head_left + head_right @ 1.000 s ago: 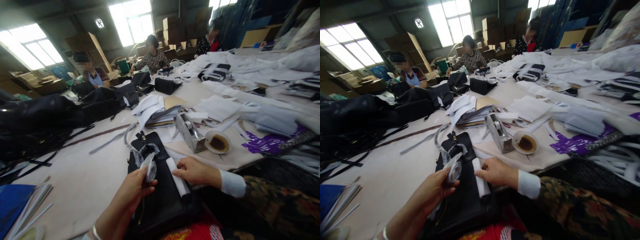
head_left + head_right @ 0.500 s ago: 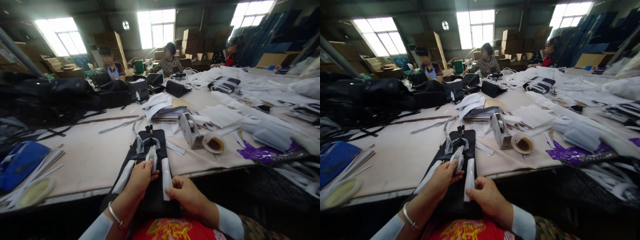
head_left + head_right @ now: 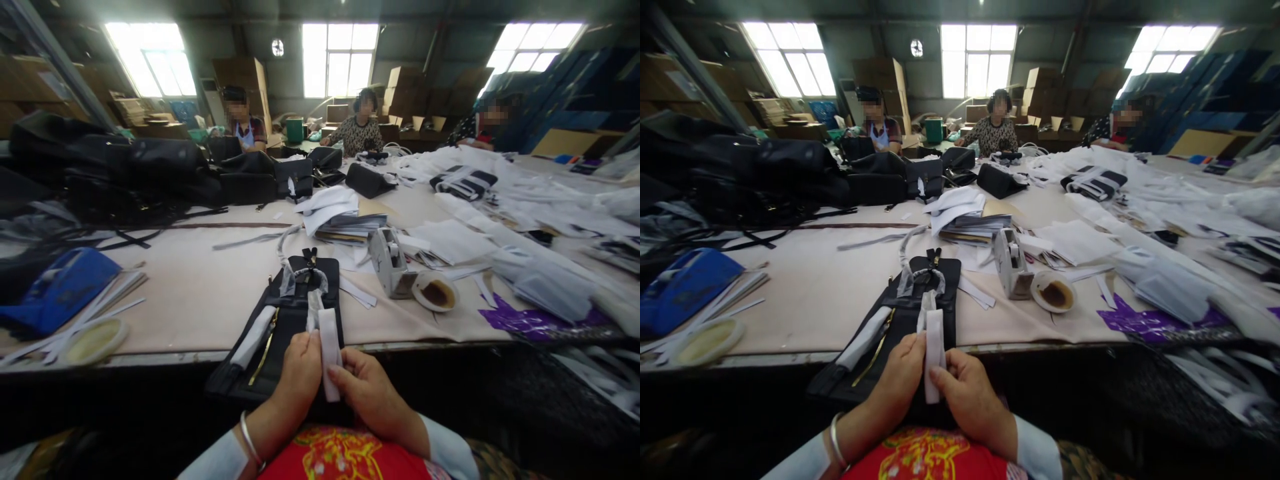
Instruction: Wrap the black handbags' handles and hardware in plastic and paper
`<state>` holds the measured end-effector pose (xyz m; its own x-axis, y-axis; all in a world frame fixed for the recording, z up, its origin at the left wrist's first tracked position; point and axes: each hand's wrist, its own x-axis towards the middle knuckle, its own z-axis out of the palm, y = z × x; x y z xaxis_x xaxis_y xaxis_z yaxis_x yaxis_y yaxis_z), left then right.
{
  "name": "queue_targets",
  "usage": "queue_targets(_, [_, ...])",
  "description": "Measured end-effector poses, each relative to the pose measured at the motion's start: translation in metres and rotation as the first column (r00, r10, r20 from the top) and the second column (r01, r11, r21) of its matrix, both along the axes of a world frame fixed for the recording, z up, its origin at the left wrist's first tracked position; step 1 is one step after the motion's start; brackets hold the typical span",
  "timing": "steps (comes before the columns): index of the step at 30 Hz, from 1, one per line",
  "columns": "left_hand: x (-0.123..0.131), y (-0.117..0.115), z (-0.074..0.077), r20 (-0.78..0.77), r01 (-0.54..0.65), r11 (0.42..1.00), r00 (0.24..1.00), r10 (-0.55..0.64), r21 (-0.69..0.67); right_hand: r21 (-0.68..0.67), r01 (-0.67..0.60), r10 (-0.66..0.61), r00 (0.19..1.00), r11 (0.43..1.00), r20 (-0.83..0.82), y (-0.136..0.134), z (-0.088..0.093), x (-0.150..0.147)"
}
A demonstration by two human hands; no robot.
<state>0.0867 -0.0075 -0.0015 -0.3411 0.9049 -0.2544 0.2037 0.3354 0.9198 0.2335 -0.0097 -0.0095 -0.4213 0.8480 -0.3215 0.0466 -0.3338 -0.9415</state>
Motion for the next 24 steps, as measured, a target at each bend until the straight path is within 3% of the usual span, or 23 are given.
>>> queue_targets(4, [-0.003, -0.005, 0.004, 0.078, 0.006, 0.999, 0.997, -0.010, 0.042, -0.051, -0.017, 0.016, 1.000, 0.999, -0.014, 0.000, 0.000, -0.006])
queue_targets(11, [-0.001, -0.006, 0.003, -0.064, 0.076, 0.996, 0.995, -0.072, 0.048, -0.095, -0.030, 0.026, 0.999, 0.995, -0.039, 0.003, 0.000, -0.017])
queue_targets(14, [-0.001, -0.006, -0.002, 0.080, 0.053, 0.998, 0.995, -0.055, 0.021, -0.074, -0.037, 0.031, 0.997, 0.997, -0.073, 0.002, -0.002, -0.021])
queue_targets(16, [-0.003, -0.006, -0.003, 0.207, 0.031, 0.999, 0.978, -0.033, 0.013, 0.040, -0.099, 0.100, 0.995, 0.994, -0.017, 0.005, -0.001, -0.020])
queue_targets(18, [-0.005, -0.006, -0.003, 0.306, 0.019, 1.000, 0.952, -0.015, -0.008, 0.193, -0.213, 0.189, 0.973, 0.958, 0.136, 0.014, 0.002, -0.013])
queue_targets(20, [-0.007, -0.005, -0.003, 0.386, 0.002, 0.998, 0.922, 0.020, -0.056, 0.337, -0.299, 0.187, 0.926, 0.893, 0.329, 0.034, 0.006, -0.001])
queue_targets(22, [-0.009, -0.004, -0.005, 0.434, -0.017, 0.994, 0.899, 0.062, -0.107, 0.489, -0.336, 0.030, 0.846, 0.805, 0.532, 0.065, 0.007, 0.013])
queue_targets(24, [-0.010, -0.004, -0.009, 0.426, -0.028, 0.991, 0.901, 0.080, -0.128, 0.578, -0.415, -0.193, 0.671, 0.702, 0.716, 0.099, 0.003, 0.025])
